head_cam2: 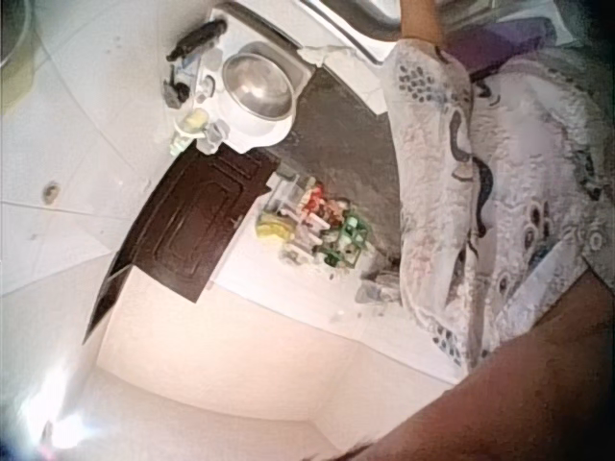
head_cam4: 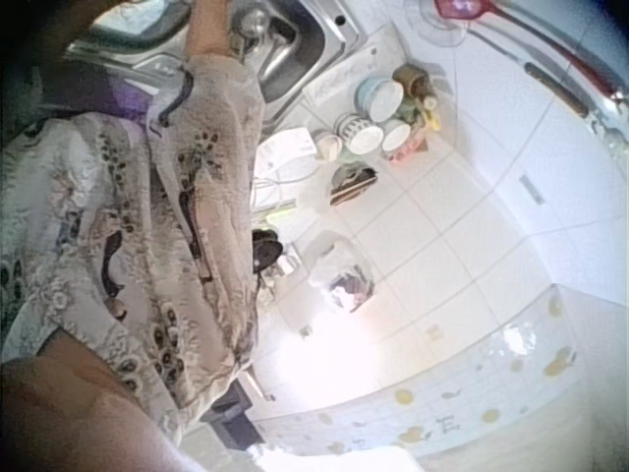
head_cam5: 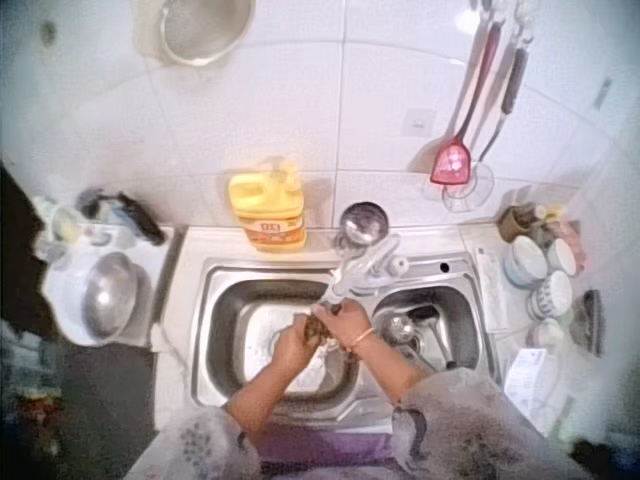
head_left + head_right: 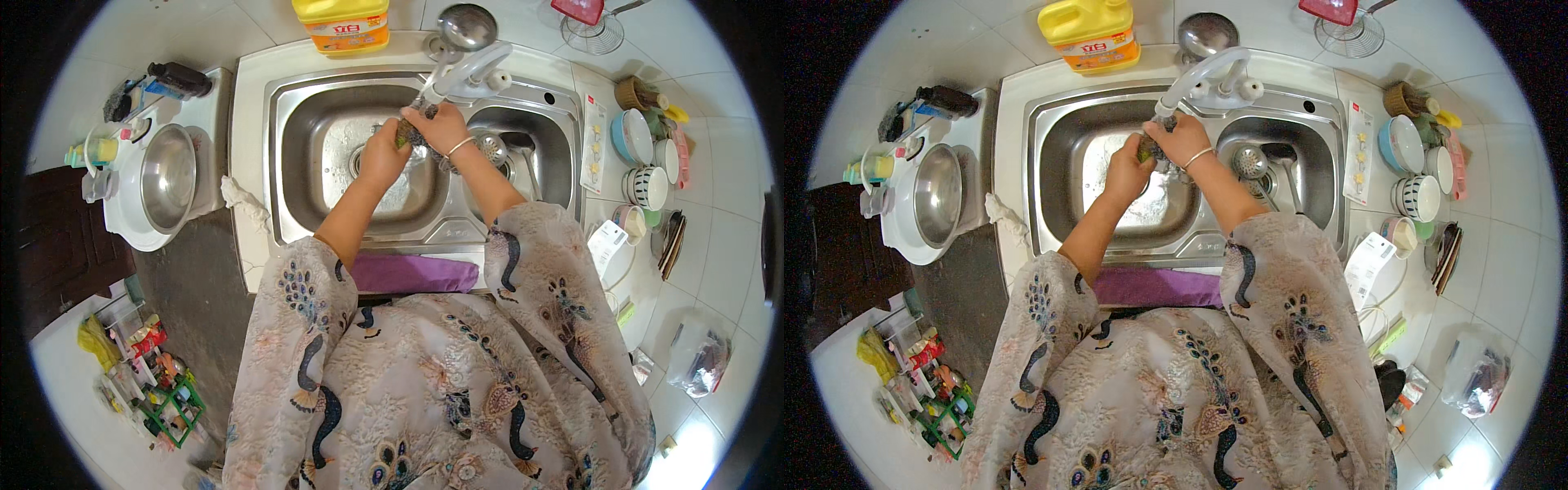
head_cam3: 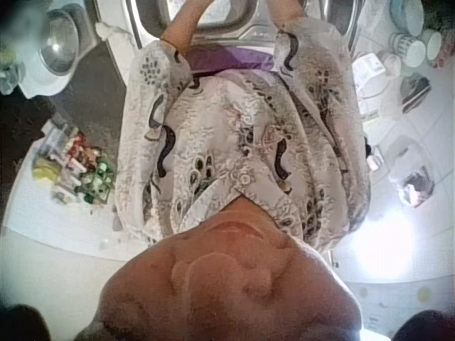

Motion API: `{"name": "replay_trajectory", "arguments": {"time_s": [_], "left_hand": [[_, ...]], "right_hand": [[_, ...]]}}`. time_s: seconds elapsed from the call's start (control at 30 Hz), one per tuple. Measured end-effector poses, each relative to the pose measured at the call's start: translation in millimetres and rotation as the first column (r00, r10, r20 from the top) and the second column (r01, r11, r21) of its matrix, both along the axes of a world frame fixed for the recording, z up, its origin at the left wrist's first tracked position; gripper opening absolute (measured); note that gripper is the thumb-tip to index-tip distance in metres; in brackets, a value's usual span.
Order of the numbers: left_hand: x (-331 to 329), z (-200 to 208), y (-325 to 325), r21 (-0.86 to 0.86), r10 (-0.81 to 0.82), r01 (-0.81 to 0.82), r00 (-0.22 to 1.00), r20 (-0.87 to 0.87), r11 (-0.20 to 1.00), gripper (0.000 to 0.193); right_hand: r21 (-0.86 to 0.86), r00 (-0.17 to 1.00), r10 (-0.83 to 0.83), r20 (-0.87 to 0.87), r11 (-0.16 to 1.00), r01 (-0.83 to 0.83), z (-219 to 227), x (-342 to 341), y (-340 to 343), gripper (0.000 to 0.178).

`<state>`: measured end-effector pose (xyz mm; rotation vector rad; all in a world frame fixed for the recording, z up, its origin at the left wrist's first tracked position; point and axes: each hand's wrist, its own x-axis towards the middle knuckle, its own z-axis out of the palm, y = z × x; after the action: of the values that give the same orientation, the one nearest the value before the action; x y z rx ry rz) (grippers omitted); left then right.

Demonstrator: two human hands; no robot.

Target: The person scrubs a metal ladle with a green-handled brush and rinses it under running water in a double-basin stainless steel sink. They then repeat the process with a slotted spoon, scrubbing and rinsing each utensil before placing them aside.

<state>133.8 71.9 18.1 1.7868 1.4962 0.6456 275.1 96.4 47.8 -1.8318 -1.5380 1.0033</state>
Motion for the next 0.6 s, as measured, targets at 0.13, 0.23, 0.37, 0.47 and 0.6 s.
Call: {"name": "replay_trajectory", "arguments": {"time_s": [0.13,0.23,0.37,0.47,0.6], "left_hand": [[-2,-13,1,0.028,-0.011,0.009,0.997,0.081,1.0,0.029],[-1,-15,1,-0.007,-0.028,0.031,0.964,0.265,0.999,0.028],[-2,-6,-3,-0.171,0.002,0.08,0.9,0.436,0.982,0.026],[-5,-12,2,-0.022,-0.06,0.072,0.937,0.343,0.997,0.026],[-4,-5,4,0.018,0.006,-0.01,0.978,0.209,1.0,0.021]], "right_hand": [[-0.012,0.998,0.055,0.003,0.998,-0.055,13,2,-1,0.044],[-0.026,0.986,0.167,-0.003,0.986,-0.167,36,11,-2,0.044],[0.11,0.926,0.298,-0.23,0.954,-0.28,-7,24,5,0.043],[0.112,0.968,0.249,0.042,0.961,-0.252,-3,17,2,0.042],[0.165,0.976,0.059,0.211,0.982,-0.096,-14,-5,1,0.044]]}}
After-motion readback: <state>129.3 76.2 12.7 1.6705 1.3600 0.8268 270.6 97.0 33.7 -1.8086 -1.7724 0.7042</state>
